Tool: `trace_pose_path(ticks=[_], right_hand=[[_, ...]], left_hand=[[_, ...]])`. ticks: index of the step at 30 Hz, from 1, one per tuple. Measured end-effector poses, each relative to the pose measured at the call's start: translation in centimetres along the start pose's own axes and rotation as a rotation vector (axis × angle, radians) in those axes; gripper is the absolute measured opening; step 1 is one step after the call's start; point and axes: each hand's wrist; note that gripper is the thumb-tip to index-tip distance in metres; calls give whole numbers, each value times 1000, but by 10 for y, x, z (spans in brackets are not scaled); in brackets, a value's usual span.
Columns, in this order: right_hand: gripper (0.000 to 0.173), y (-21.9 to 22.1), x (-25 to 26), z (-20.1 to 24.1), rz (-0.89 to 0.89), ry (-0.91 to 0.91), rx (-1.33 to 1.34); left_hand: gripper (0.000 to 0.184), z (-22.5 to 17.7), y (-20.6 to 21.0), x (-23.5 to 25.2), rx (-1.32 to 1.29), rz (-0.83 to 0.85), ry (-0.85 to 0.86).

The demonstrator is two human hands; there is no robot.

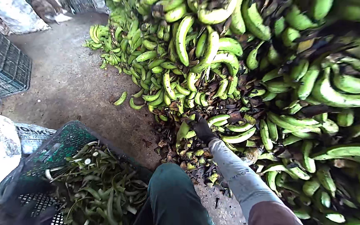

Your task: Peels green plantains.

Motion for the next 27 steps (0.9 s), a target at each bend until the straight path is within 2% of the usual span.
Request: trace_pose_path(ticks=[2,4,7,10,12,14,17,19,20,23,25,27], right_hand=[[36,-8,-10,41,4,-26,248],[38,-5,-26,85,104,-57,404],[38,28,-67,154,298,-13,652],[42,82,-113,191,559,3,832],[44,112,-150,201,764,70,1018],[47,132,-190,216,770,112,1193],[45,162,-218,223,671,98,1164],[31,196,-209,205,624,2,905],[25,211,-203,199,562,-34,687],[47,239,-193,199,410,-126,161],[49,245,-181,202,265,-153,105],[47,241,-154,198,155,-124,204]], left_hand=[[55,-24,40,-12,70,76,167],[53,-56,76,-26,167,115,244],[53,-94,114,-24,240,52,508],[57,-112,123,-13,254,-86,650],[52,-106,117,-8,331,-163,681],[41,-93,102,-11,442,-195,685],[45,-77,76,-32,567,-108,520],[51,-72,63,-50,545,-22,323],[51,-74,58,-59,501,11,194],[48,-79,44,-76,310,36,-176],[43,-80,37,-90,215,5,-254],[41,-81,26,-106,173,24,-274]])
Point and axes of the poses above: each hand's wrist, its own x-axis towards the middle knuckle, its own y-axis out of the palm, z = x × y, and after that the axes turned 2 degrees about -x, right-handed
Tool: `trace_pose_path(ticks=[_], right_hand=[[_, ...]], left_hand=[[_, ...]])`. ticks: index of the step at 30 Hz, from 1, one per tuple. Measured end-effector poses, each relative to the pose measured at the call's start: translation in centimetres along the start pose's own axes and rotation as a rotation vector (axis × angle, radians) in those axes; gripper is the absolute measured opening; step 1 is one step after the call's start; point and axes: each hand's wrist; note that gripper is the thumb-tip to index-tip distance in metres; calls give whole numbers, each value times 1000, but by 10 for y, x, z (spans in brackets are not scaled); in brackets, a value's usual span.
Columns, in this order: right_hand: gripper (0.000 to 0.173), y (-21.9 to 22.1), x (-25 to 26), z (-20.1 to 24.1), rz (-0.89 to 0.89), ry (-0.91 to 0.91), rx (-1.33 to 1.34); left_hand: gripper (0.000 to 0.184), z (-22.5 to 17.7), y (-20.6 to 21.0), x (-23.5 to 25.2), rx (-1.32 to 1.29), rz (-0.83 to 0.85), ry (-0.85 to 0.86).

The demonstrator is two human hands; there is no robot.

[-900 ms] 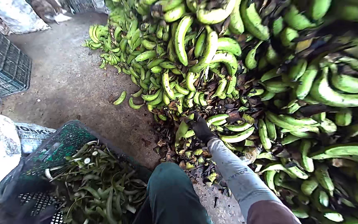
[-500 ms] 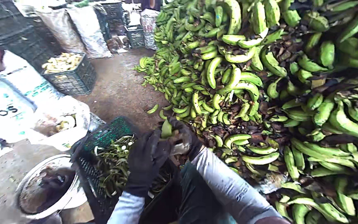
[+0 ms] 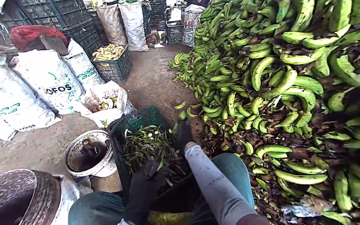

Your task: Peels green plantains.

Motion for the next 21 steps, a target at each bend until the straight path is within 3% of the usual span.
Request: trace_pose_path(ticks=[4,6,8,12,18,19,21], right_hand=[[63,-30,0,21,155,-96,138],[64,-36,-12,35,220,-145,190],[56,-41,-26,43,276,-210,262],[54,-43,-46,45,328,-321,339],[54,-44,-53,43,319,-377,390],[53,-43,-52,44,346,-383,431],[52,-44,-53,50,421,-361,523]], left_hand=[[64,16,-22,19,41,52,-36],[62,20,-20,31,-27,0,36],[57,17,-4,33,-279,0,120],[54,6,43,33,-844,165,51],[53,-46,27,33,-1225,131,288],[47,-46,28,34,-1203,134,244],[41,-23,39,35,-1044,264,-25]])
Point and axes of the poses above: each hand's wrist, its own x-axis towards the middle knuckle, its own y-axis out of the palm, z = x × y, and after that the axes turned 2 degrees about -x, right-handed
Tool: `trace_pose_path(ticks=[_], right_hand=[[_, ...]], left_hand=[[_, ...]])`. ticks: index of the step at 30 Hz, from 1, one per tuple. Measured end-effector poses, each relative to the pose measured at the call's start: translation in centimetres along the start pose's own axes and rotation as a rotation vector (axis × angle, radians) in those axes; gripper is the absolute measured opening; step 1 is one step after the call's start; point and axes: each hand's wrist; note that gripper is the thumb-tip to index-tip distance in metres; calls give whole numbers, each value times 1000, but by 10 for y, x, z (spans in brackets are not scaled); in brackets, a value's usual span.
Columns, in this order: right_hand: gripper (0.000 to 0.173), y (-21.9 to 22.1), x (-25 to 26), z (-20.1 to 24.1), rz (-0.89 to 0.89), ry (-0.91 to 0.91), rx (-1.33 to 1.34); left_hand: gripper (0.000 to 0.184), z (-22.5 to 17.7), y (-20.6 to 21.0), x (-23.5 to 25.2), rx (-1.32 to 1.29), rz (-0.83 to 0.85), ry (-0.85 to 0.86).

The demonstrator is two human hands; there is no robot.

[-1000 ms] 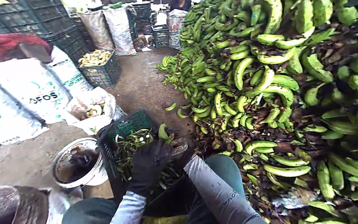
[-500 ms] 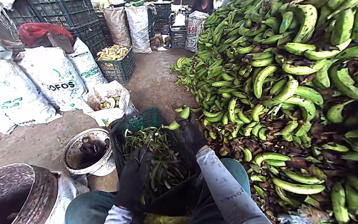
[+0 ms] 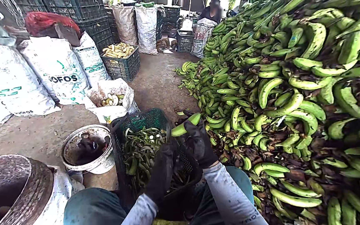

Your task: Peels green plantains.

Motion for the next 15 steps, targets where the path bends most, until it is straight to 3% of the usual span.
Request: trace_pose_path(ticks=[2,4,6,8,12,15], right_hand=[[50,0,4,5,53,55,103],[44,-5,15,7,87,118,156],[45,-12,22,0,69,168,99],[45,-11,26,-4,32,203,44],[46,-2,25,-15,-19,186,-47],[43,4,23,-26,-25,149,-75]], left_hand=[[47,24,-21,-3,103,39,-268],[48,26,-28,-5,154,61,-317],[45,7,-24,-3,227,21,-209],[45,-20,-24,5,459,-15,-50],[69,-57,-35,10,1051,59,187],[73,-57,-41,13,1189,68,247]])
Point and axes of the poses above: each hand's wrist, its own x-axis towards the middle knuckle, its own y-axis out of the palm, z = x × y, and after that the axes turned 2 degrees about -x, right-handed
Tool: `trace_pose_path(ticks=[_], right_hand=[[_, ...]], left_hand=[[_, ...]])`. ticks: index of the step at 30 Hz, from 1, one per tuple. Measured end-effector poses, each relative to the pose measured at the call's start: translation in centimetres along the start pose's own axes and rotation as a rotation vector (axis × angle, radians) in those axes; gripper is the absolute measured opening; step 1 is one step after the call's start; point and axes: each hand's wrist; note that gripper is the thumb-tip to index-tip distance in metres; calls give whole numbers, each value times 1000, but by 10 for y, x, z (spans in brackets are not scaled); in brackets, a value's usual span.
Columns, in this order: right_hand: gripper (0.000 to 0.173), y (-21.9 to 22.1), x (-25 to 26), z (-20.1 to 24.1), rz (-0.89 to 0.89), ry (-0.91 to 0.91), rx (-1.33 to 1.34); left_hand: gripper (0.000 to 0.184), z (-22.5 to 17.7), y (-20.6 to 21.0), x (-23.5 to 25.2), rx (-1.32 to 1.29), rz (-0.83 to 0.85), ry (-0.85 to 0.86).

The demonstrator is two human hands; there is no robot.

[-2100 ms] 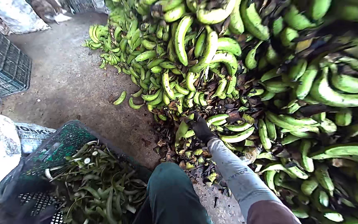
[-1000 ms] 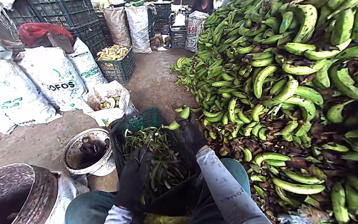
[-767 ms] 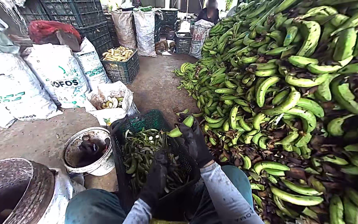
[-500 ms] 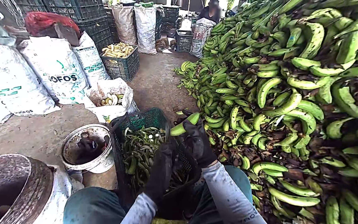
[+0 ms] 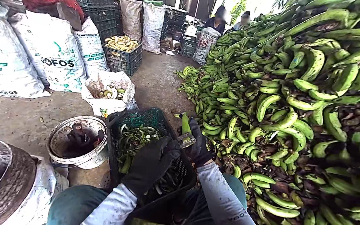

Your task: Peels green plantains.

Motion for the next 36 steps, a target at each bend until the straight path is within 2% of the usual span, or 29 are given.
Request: trace_pose_path(ticks=[4,7,9,12,15,18,20,23,26,28,31,32,35,36], right_hand=[[41,15,-10,-10,30,34,98],[40,27,-25,-17,135,168,222],[41,28,-35,-21,229,189,189],[39,25,-38,-22,240,183,177],[43,12,-19,-27,156,74,247],[41,9,-1,-21,-29,-94,78],[43,11,5,-17,-105,-75,7],[43,15,-5,-21,3,-41,-17],[34,23,-26,-30,189,101,97],[36,23,-33,-32,261,178,156],[42,17,-25,-30,194,154,171],[42,16,-19,-29,136,97,146],[43,18,-4,-26,-102,-115,-5],[43,20,0,-24,-160,-135,-18]], left_hand=[[64,17,3,10,35,-16,-38],[52,33,2,23,53,-127,-110],[46,42,-6,30,2,-237,-190],[48,56,-22,35,-71,-348,-283],[46,52,-18,23,-162,-261,-176],[63,39,4,3,-176,-92,-27],[66,34,18,-5,-134,-85,67],[58,43,24,0,-56,-172,78],[48,57,8,17,-10,-249,-95],[44,67,-7,26,-46,-316,-186],[48,64,-13,21,-116,-324,-179],[47,59,-9,17,-150,-292,-159],[59,43,17,1,-168,-173,-73],[63,39,24,-3,-138,-176,-26]])
Point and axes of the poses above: each hand's wrist, its own x-axis towards the middle knuckle, its own y-axis out of the palm, z = x × y, and after that the axes turned 2 degrees about -x, right-handed
